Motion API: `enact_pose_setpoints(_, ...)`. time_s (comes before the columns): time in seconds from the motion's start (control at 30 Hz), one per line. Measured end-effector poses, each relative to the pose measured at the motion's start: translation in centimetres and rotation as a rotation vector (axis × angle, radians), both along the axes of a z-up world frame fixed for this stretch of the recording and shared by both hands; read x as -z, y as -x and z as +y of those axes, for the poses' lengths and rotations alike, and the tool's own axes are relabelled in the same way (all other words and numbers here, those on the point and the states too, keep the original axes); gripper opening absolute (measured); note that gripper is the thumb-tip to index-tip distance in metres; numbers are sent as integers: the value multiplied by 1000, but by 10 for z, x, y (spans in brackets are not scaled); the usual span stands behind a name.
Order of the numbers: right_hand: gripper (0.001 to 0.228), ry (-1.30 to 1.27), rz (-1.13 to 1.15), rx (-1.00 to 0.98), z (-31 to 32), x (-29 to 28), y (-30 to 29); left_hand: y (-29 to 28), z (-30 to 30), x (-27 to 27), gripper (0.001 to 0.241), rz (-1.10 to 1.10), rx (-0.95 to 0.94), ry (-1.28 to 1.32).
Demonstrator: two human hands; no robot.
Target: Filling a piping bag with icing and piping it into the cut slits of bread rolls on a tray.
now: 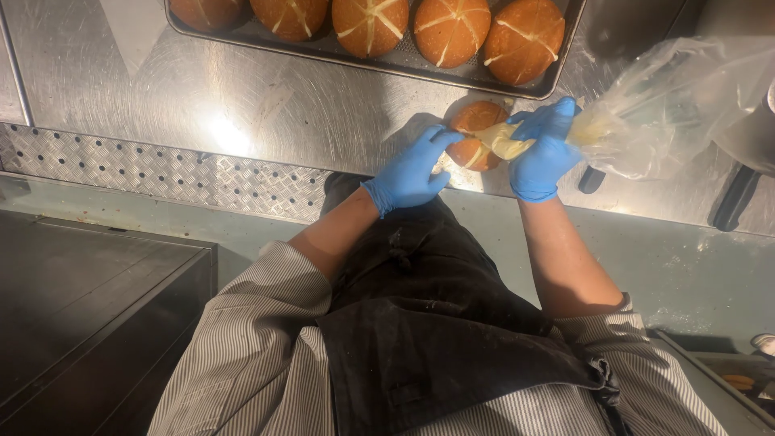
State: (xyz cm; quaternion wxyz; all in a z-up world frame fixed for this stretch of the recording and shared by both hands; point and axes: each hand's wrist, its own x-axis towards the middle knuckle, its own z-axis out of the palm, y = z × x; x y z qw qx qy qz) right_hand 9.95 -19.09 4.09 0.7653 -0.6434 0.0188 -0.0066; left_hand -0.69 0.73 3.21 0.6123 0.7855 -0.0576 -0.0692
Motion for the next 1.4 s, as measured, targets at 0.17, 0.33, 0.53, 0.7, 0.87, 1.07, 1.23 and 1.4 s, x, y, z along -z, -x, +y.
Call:
enact_pose_setpoints(0.17,31,35,-23,-47,8,0,0,10,-3,9,66,34,9,40)
enact_pose_setpoints(0.33,33,65,-109,-119,17,-3,6,20,-6,17,73,-98,35,11)
enact_pose_setpoints(0.53,39,94,-8,-113,22,2,12,40,-19,20,70,-7,-127,114)
enact_pose_setpoints(0.7,37,122,-48,-139,17,1,7,39,-20,32,56,71,-258,56)
enact_pose_setpoints(0.87,35,60,3,14,0,9,-1,-10,-4,17,62,-188,-190,-127)
enact_pose_setpoints(1.07,31,-10,21,60,-4,8,0,-38,3,26,56,-157,2,-240)
enact_pose_setpoints(1.23,32,10,-15,30,-11,9,9,-11,-8,31,53,-157,-15,-194)
enact_pose_setpoints(1.4,40,53,26,7,-16,10,13,-3,-18,18,57,-11,2,-158)
